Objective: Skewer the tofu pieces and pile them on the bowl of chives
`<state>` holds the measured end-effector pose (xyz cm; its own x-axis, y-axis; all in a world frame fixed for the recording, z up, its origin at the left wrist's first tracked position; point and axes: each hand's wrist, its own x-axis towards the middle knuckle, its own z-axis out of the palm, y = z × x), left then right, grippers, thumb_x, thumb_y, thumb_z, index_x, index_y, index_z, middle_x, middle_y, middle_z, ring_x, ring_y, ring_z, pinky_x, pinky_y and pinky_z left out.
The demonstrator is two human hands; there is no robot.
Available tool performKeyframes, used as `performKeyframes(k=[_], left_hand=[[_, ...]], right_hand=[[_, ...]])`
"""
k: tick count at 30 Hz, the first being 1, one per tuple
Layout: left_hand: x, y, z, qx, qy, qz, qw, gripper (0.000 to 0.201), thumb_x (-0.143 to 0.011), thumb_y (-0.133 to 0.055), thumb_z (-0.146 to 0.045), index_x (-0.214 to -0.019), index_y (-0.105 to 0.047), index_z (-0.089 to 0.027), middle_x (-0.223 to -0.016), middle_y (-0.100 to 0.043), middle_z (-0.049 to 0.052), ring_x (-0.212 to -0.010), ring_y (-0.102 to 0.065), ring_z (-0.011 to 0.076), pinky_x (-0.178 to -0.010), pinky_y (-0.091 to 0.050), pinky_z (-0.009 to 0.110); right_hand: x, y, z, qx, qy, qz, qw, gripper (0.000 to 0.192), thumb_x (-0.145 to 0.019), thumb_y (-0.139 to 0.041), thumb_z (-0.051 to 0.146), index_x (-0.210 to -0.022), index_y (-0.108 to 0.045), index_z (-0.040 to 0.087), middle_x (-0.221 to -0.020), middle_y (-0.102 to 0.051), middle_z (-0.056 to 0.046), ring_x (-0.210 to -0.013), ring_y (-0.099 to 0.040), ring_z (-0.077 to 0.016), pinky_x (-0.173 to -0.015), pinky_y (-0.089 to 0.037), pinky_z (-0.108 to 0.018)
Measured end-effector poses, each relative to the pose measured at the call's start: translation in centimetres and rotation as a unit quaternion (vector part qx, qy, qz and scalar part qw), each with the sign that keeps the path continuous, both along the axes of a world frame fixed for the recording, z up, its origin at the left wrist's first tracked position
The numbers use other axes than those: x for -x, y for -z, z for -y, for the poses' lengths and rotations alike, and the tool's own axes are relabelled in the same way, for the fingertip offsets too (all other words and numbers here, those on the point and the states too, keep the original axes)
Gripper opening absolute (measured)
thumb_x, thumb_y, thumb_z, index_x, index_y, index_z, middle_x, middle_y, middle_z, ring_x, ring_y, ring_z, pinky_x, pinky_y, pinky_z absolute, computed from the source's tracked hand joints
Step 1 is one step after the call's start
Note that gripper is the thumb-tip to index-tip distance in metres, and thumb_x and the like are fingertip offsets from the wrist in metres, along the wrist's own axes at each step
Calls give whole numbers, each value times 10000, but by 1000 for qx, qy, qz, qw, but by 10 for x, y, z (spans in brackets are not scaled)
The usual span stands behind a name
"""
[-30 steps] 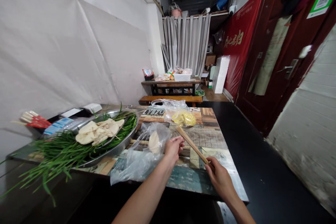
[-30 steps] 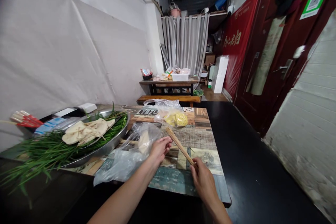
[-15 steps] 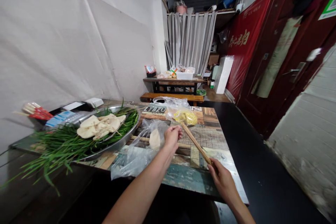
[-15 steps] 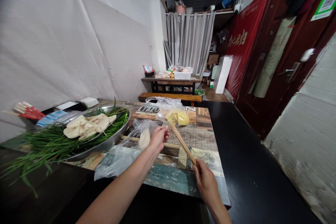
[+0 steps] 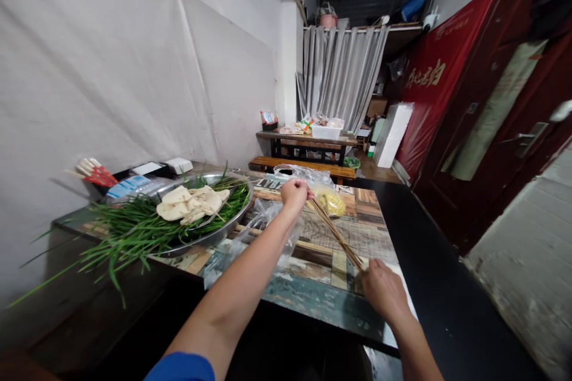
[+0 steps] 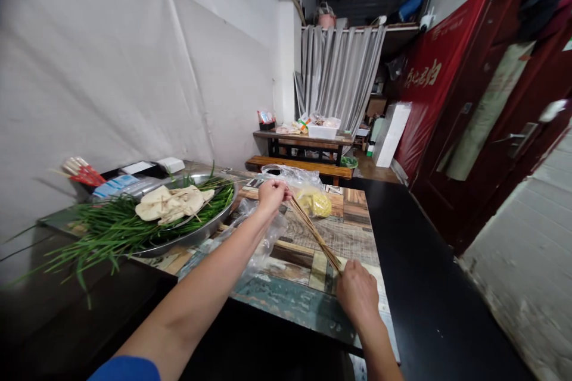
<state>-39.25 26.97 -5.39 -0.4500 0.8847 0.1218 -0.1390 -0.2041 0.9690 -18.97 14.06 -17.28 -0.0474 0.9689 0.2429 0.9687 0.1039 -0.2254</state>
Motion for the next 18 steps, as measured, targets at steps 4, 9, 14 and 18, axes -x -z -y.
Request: performKeyframes(k=[4, 9, 14, 18], left_hand=[[-6, 18, -13, 61, 13, -6, 998, 141, -616, -586, -88, -535, -496, -161, -397, -488, -27, -380, -525, 113, -411, -418, 205], [-7, 31, -28, 121, 37, 3, 992, 153, -565, -592, -49, -504, -502, -156, -362, -487, -9, -379, -533, 135, -417, -436, 229], [7, 26, -34, 105, -9, 2, 994, 149, -589, -554, -41, -518, -489, -154, -376, -470, -26, -362, -501, 109, -420, -431, 219], [25, 7, -32, 57, -65, -2, 996, 123, -673, -510, -91, -573, -487, -160, -409, -454, -40, -378, -496, 97, -436, -423, 209]], right_hand=[[5, -18, -8, 1, 28, 38, 999, 411, -818, -437, 390, -582, -644, 125, -642, -657, -199, -634, -634, -320, -613, -396, -403], [26, -22, -31, -20, -2, 38, 999, 455, -810, -435, 501, -966, -583, 100, -935, -634, -205, -881, -594, -321, -677, -391, -359], [24, 7, -31, 37, -90, 24, 995, 183, -833, -427, 199, -962, -555, 175, -753, -677, -73, -661, -632, -202, -535, -354, -251], [-6, 23, -22, 58, -95, 2, 994, 196, -846, -373, 154, -849, -569, 161, -723, -675, -90, -665, -631, -214, -548, -365, -259]])
